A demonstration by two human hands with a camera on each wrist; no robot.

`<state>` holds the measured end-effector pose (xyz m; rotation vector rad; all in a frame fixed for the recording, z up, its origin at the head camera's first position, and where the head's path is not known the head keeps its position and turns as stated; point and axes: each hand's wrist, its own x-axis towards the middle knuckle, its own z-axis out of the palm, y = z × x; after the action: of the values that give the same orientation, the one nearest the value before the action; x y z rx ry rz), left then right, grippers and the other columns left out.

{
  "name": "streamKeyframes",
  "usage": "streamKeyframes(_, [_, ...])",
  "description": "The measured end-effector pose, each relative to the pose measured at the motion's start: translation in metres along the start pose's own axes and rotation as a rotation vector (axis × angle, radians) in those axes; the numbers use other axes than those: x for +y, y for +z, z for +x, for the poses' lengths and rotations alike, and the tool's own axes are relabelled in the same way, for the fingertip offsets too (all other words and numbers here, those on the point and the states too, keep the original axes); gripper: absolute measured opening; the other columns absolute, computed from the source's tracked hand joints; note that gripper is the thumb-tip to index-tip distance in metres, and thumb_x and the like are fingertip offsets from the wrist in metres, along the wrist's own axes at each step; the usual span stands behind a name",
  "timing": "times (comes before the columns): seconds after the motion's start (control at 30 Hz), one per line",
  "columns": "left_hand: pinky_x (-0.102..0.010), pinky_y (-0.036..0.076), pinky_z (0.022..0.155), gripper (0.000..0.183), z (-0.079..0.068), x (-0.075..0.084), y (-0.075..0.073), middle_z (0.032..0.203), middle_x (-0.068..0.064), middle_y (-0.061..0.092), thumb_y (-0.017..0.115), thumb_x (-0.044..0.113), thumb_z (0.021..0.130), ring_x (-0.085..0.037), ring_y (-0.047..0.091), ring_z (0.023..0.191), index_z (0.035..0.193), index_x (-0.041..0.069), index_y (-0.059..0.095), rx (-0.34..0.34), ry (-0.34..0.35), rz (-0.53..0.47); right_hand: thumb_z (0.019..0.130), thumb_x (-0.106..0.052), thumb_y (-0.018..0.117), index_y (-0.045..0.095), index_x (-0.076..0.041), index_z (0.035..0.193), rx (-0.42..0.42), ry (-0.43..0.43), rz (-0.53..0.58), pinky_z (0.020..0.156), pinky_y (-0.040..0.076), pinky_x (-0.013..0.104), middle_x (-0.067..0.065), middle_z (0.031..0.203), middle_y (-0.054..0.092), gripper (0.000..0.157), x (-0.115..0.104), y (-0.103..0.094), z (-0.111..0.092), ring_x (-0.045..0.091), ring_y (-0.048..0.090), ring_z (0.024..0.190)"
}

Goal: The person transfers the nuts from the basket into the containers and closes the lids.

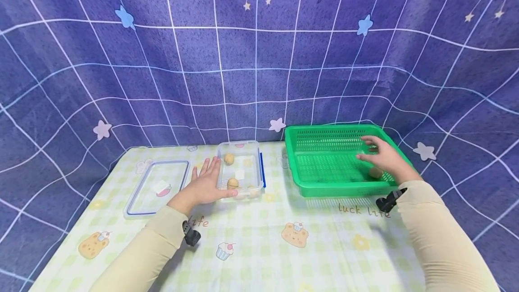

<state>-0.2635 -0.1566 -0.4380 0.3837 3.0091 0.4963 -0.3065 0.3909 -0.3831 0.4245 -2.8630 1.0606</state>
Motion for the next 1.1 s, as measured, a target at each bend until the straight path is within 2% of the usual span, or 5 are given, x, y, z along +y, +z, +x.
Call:
streamKeyframes(0.13, [-0.063,-0.012,0.118,0.135,-0.001,0.001,-0.002,0.169,-0.016,-0.002,0.058,0.087,0.075,-0.033,-0.012,0.154,0.161,-0.001,0.004,0.002,0.001,-0.011,0.097,-0.024,0.070,0.024,0.009,0.154,-0.038,0.054,0.006,0.103,0.036,0.072,0.043,0.146,0.031,0.080,0.012,-0.001,-0.003,0.064,0.035,0.131])
streamKeyframes(0.33, [-0.064,-0.011,0.118,0.131,-0.001,0.001,0.002,0.169,-0.017,0.001,0.062,0.083,0.077,-0.035,-0.008,0.155,0.161,-0.001,0.005,0.006,0.007,-0.020,0.097,-0.026,0.071,0.021,0.008,0.155,-0.081,0.098,-0.014,0.098,0.039,0.072,0.044,0.146,0.031,0.084,0.026,-0.002,-0.005,0.064,0.037,0.129])
streamKeyframes(0.67, [-0.064,-0.010,0.118,0.137,-0.002,0.002,-0.001,0.169,-0.014,-0.003,0.056,0.090,0.073,-0.032,-0.011,0.154,0.162,0.002,0.001,-0.007,-0.006,-0.003,0.091,-0.017,0.075,0.037,0.012,0.145,-0.068,0.133,-0.087,0.093,0.045,0.067,0.047,0.137,0.040,0.073,0.034,-0.002,0.000,0.062,0.049,0.117])
streamKeyframes(0.93, [-0.063,-0.010,0.118,0.140,0.000,0.002,-0.002,0.169,-0.015,0.000,0.053,0.094,0.069,-0.033,-0.008,0.155,0.162,0.002,0.003,0.007,-0.006,0.011,0.085,-0.009,0.076,0.047,0.015,0.135,-0.185,0.135,-0.153,0.090,0.050,0.064,0.049,0.129,0.047,0.062,0.038,-0.001,0.002,0.061,0.054,0.113])
streamKeyframes(1.1, [-0.064,-0.011,0.118,0.136,0.000,0.000,0.002,0.169,-0.016,0.002,0.058,0.089,0.073,-0.034,-0.006,0.155,0.162,0.001,0.004,0.016,-0.004,-0.001,0.085,-0.008,0.074,0.056,0.014,0.126,-0.246,0.118,-0.254,0.082,0.054,0.057,0.039,0.113,0.060,0.051,0.037,-0.001,0.002,0.052,0.059,0.103])
